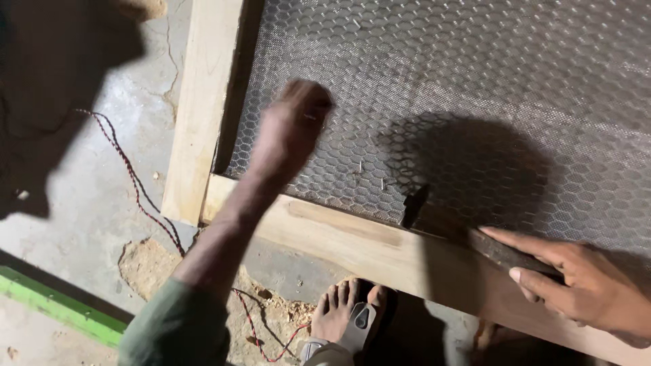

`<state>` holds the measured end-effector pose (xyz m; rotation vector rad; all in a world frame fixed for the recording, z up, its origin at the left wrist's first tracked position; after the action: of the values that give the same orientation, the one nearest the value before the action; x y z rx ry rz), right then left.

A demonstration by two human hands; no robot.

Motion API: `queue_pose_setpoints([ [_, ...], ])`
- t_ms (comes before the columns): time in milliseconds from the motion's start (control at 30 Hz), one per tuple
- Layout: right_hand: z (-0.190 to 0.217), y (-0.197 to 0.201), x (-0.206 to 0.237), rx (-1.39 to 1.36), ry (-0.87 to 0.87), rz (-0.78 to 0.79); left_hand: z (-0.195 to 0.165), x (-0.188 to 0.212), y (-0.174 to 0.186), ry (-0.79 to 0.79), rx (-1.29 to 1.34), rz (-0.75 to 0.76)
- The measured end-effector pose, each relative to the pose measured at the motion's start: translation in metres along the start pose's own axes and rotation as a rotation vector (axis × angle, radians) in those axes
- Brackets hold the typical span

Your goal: The person kneels on the floor and hammers nails along the edge of a wooden frame to fasten a sheet of hexagonal wire mesh to it. They hold each nail in place with one hand while driving it in with a hammer, working progressively along the frame edge.

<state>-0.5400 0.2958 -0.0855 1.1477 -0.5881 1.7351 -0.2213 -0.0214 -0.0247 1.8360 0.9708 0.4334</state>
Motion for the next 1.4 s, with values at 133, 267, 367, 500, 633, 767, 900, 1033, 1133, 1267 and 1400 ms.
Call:
queue_pose_setpoints([
  [133,0.028,-0.011,0.004,0.024,0.251,-0.012,0.014,0.029,0.034,0.381,0.319,-0.013],
  [267,0.087,-0.032,-0.011,-0.046,0.221,-0.114,0.014,0.051,0.032,0.469,0.698,-0.135],
  [367,0.117,-0.034,-0.008,-0.387,0.283,-0.142,0.020,0.071,0.022,0.576,1.006,-0.216],
  [500,0.099,-0.020,0.007,-0.460,0.314,-0.229,0.029,0.096,0.024,0.727,1.091,-0.222],
  [633,0.055,-0.014,0.015,-0.231,0.300,-0.241,0.017,0.105,0.028,0.686,0.825,-0.003],
  [767,0.040,-0.025,0.015,-0.081,0.085,-0.141,0.000,0.099,0.017,0.537,0.277,0.218],
  [900,0.102,-0.047,0.011,0.110,0.556,-0.095,-0.015,0.093,0.012,0.163,-0.118,0.096],
  [1033,0.147,-0.060,-0.017,-0.029,0.464,-0.183,-0.006,0.094,0.005,0.150,-0.031,0.019],
  [1133,0.147,-0.053,-0.021,-0.241,0.235,-0.233,0.003,0.095,-0.003,0.191,-0.034,0.056],
  [1267,0.132,-0.038,0.003,-0.329,0.323,-0.273,0.002,0.096,-0.007,0.072,-0.272,0.035],
  [1400,0.099,-0.034,0.031,-0.271,0.256,-0.305,-0.006,0.090,-0.003,-0.067,-0.452,-0.022],
])
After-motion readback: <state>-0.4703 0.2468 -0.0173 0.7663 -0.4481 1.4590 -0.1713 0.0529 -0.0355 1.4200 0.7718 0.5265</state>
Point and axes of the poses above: each hand's wrist, its own x-axis away from the middle knuckle, its own y-axis out of the back of the hand, z = x × y, the point moved 4 cm from there along -x, towards the middle knuckle, and after that the axes turned 7 degrees about -x, right-handed, at the moved point
